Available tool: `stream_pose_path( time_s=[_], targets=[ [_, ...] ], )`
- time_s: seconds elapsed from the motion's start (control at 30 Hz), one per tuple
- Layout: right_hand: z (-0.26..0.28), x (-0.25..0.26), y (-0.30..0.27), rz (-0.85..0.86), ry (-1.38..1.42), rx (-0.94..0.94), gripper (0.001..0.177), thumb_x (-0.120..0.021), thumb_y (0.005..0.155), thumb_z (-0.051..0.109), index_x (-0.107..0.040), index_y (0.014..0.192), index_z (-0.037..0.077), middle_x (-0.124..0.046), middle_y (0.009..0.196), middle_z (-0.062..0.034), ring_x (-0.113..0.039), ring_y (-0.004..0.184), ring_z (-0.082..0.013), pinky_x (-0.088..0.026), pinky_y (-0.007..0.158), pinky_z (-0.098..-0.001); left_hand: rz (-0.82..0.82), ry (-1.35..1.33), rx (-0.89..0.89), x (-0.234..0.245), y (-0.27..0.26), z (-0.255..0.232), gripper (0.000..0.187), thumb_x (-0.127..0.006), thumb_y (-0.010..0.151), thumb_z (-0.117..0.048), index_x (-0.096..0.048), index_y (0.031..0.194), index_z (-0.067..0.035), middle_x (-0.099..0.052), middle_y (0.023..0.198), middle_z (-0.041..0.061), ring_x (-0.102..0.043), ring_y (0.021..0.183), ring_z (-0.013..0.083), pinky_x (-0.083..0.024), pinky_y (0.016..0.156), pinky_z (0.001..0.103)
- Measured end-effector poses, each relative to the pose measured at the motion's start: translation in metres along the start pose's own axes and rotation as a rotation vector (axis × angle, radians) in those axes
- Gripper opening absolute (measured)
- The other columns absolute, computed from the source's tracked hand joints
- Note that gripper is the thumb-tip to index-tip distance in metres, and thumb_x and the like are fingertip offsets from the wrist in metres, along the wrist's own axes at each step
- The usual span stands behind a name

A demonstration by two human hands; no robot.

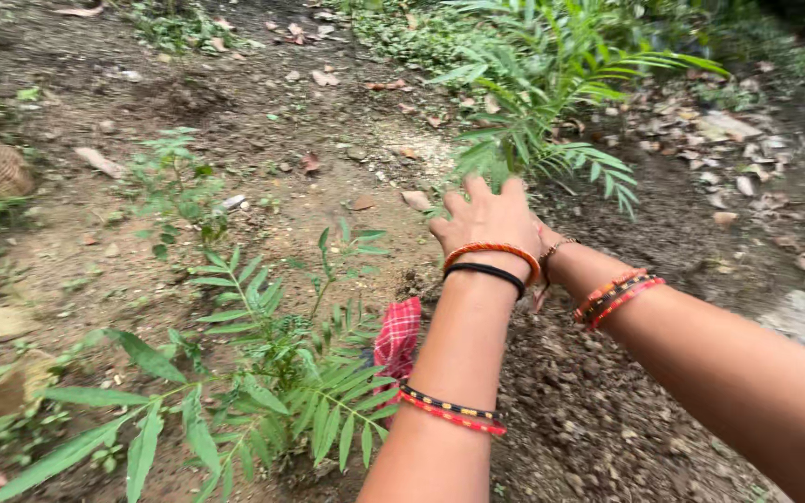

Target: The person weeds around a small plant by hand, pulling out small unwanted plants from the soil. They then use a spray bottle to water the plant and the surrounding soil.

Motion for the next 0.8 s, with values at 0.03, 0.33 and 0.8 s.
stream_pose_path(
  time_s=[0.03, 0.33, 0.8],
  targets=[
    [0.004, 0.009, 0.0, -0.019, -0.031, 0.071, 0.051, -0.065, 0.089, 0.036, -0.061, 0.133, 0.012, -0.068, 0.13, -0.0133, -0.062, 0.115, -0.0301, -0.052, 0.091, -0.0492, -0.021, -0.023, -0.008, 0.004, 0.0, -0.002, 0.052, -0.076, 0.085, -0.038, -0.06, 0.132, -0.022, -0.045, 0.146, 0.016, -0.043, 0.137, 0.0418, -0.039, 0.105, 0.065],
    [-0.001, 0.036, -0.015, -0.119, -0.239, -0.112, 0.058, -0.073, 0.078, 0.018, -0.059, 0.133, 0.002, -0.073, 0.117, -0.0202, -0.071, 0.101, -0.0261, -0.057, 0.084, -0.0414, -0.012, 0.012, -0.013, -0.007, -0.003, -0.002, 0.052, -0.075, 0.086, -0.044, -0.058, 0.132, -0.024, -0.042, 0.149, 0.017, -0.042, 0.138, 0.0401, -0.04, 0.102, 0.065],
    [0.002, 0.085, -0.029, -0.336, 0.04, 0.103, 0.051, -0.078, 0.072, 0.022, -0.077, 0.122, 0.012, -0.075, 0.109, -0.0103, -0.07, 0.097, -0.0198, -0.052, 0.089, -0.0351, -0.076, 0.187, -0.13, -0.007, -0.033, -0.027, 0.068, -0.077, 0.084, -0.04, -0.049, 0.144, -0.028, -0.034, 0.155, 0.022, -0.04, 0.14, 0.043, -0.042, 0.102, 0.062]
  ],
)
Point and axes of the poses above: each hand's wrist, its own y-axis towards the middle knuckle, its own x-axis out of the back of the hand, z = x × y, the point moved 10 cm from there along y, towards the middle knuckle
